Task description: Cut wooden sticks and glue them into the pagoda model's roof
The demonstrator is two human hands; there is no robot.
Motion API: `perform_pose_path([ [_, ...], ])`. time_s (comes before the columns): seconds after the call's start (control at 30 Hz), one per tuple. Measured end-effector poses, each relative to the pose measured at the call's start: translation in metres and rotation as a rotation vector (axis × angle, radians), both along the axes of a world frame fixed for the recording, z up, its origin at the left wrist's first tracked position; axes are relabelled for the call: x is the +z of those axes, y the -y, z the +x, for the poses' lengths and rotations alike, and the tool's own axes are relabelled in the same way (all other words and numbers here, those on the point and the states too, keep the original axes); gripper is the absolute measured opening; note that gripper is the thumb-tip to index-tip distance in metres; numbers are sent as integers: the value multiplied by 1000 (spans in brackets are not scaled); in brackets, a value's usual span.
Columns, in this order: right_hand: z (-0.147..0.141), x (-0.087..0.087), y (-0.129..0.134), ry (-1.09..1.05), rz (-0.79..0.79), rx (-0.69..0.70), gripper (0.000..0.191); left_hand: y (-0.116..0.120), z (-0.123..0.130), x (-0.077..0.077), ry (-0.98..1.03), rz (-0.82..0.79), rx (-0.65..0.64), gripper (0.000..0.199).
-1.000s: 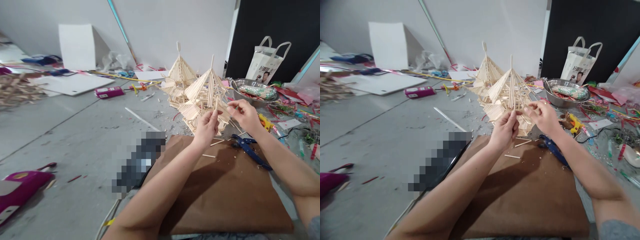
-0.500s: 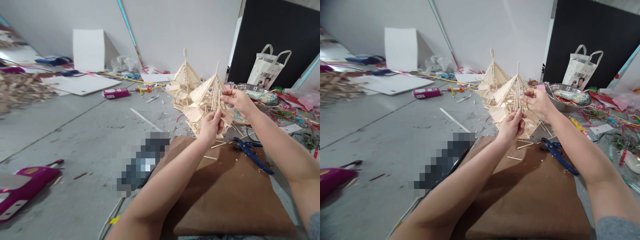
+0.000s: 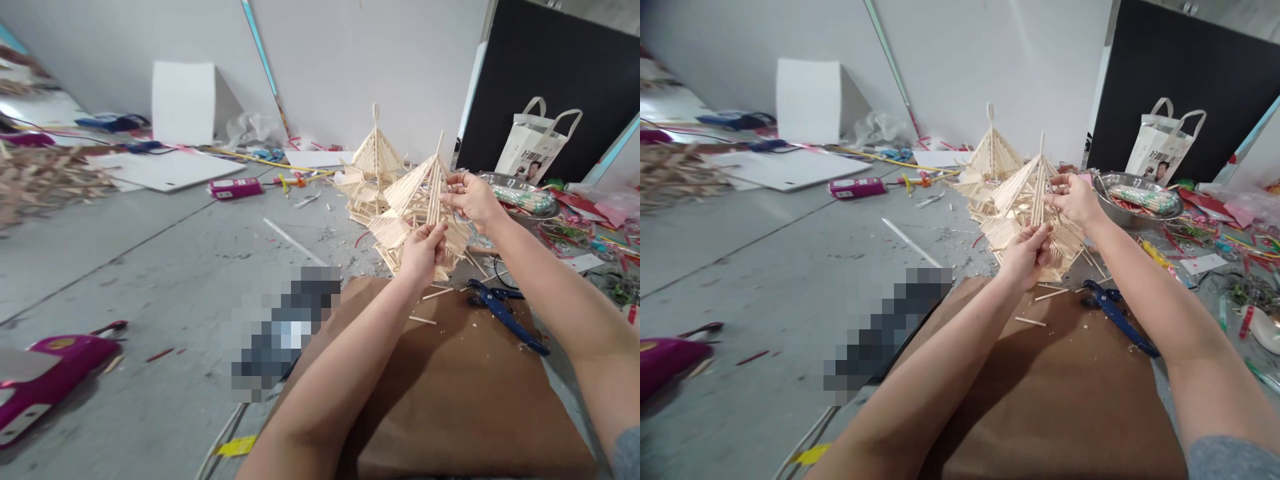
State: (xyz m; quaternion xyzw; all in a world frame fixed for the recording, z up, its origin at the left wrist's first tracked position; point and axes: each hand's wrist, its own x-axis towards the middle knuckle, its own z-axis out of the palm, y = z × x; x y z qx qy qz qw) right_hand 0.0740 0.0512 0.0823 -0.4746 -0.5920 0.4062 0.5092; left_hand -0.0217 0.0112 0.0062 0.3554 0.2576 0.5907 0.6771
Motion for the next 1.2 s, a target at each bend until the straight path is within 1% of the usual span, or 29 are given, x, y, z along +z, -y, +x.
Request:
perform_pose_path([
  [0.17,-2,-1,0,-25,15,-12,31,-4,-1,0,0,7,-25,27],
  [0.43,-5,0,-3,-32,16,-54,29,-5,0,0,20,30,23,33],
  [0.77,-5,0,-7,-31,12,-53,33,-2,1,1,-42,69,33,31],
  [0.9,-5,-1,-8,-32,15,-59,32,-1,0,1,-44,57,65,30],
  [1.1,-4,-2,-9,-29,26,-59,31,1,-2,0,-84,25,126,24],
  [1.2,-5,-2,-9,-22,24,-61,31,2,-2,-1,-75,20,144,17],
])
